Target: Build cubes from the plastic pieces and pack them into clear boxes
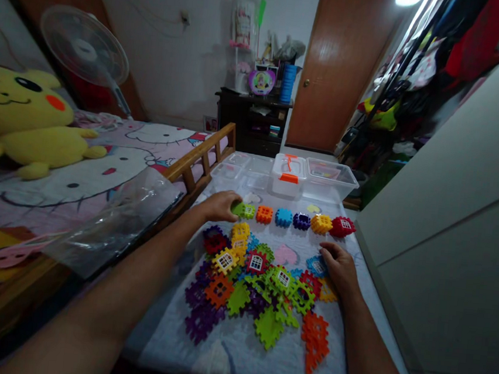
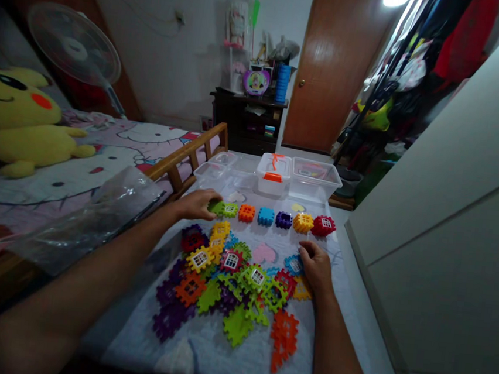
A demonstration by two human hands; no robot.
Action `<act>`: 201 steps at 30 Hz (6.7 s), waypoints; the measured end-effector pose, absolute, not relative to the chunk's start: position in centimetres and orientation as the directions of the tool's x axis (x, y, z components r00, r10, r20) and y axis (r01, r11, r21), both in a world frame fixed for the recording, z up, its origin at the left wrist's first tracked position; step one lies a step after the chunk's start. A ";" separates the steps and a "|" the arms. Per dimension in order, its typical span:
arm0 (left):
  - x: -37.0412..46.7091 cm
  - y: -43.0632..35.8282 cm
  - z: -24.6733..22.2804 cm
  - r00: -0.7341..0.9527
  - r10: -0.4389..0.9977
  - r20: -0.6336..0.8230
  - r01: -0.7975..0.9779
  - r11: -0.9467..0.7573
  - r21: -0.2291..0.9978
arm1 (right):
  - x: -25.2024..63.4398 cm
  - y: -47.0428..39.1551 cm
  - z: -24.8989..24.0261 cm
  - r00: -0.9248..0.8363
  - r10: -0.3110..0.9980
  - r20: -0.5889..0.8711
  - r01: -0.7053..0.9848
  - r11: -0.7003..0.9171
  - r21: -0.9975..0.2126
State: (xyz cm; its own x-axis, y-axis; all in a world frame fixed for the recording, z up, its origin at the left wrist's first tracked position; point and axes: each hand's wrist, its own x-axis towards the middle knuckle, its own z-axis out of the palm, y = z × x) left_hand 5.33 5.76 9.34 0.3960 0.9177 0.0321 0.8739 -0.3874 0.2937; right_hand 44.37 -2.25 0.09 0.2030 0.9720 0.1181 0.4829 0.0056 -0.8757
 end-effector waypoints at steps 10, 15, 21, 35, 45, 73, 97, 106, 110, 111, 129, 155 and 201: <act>1.7 9.8 6.5 0.321 0.947 0.017 0.865 -0.301 0.402 | 43.8 -2.6 1.2 0.243 0.964 0.108 0.474 -0.021 -0.880; 2.5 11.0 6.2 0.344 0.939 -0.014 0.873 -0.314 0.373 | 43.8 -2.5 0.9 0.255 0.962 0.099 0.454 -0.029 -0.890; 2.5 12.0 5.3 0.374 0.922 -0.102 0.890 -0.325 0.321 | 43.9 -2.5 0.9 0.256 0.963 0.089 0.451 -0.037 -0.892; 2.7 11.6 5.0 0.347 0.921 -0.177 0.915 -0.291 0.278 | 43.7 -2.5 1.0 0.277 0.956 0.092 0.430 -0.038 -0.902; 3.0 9.6 6.2 0.366 0.922 -0.129 0.927 -0.349 0.138 | 44.1 -2.5 0.6 0.266 0.959 0.094 0.440 -0.033 -0.897; 11.7 -7.0 5.8 0.586 0.769 0.256 0.631 -0.631 0.451 | 44.0 -2.4 0.8 0.258 0.960 0.107 0.432 -0.016 -0.902; 16.9 -12.3 3.6 0.771 0.603 0.206 0.609 -0.792 0.038 | 43.9 -2.2 0.5 0.251 0.961 0.115 0.400 0.005 -0.917; 19.9 -13.5 3.6 0.839 0.423 0.341 0.438 -0.898 0.038 | 43.8 -2.3 0.7 0.249 0.958 0.141 0.396 0.032 -0.918; 22.3 -14.5 3.5 0.909 0.195 0.367 0.210 -0.978 -0.001 | 43.8 -2.3 0.7 0.250 0.958 0.139 0.399 0.029 -0.917; 22.8 -14.6 3.5 0.918 0.152 0.365 0.166 -0.986 -0.007 | 43.8 -2.3 0.7 0.252 0.958 0.140 0.398 0.030 -0.917; 22.0 -13.4 3.3 0.876 0.270 0.400 0.309 -0.950 -0.036 | 43.8 -2.7 1.1 0.111 0.970 0.214 0.470 0.139 -0.872; 2.0 -3.6 0.0 -0.105 0.967 0.231 0.741 -0.078 0.667 | 39.7 -2.9 3.0 -0.202 0.971 0.125 0.771 0.236 -0.591; 2.2 -3.3 -0.3 -0.052 0.948 0.314 0.806 -0.146 0.574 | 40.8 -6.7 6.4 -0.436 0.875 -0.213 0.874 0.354 -0.333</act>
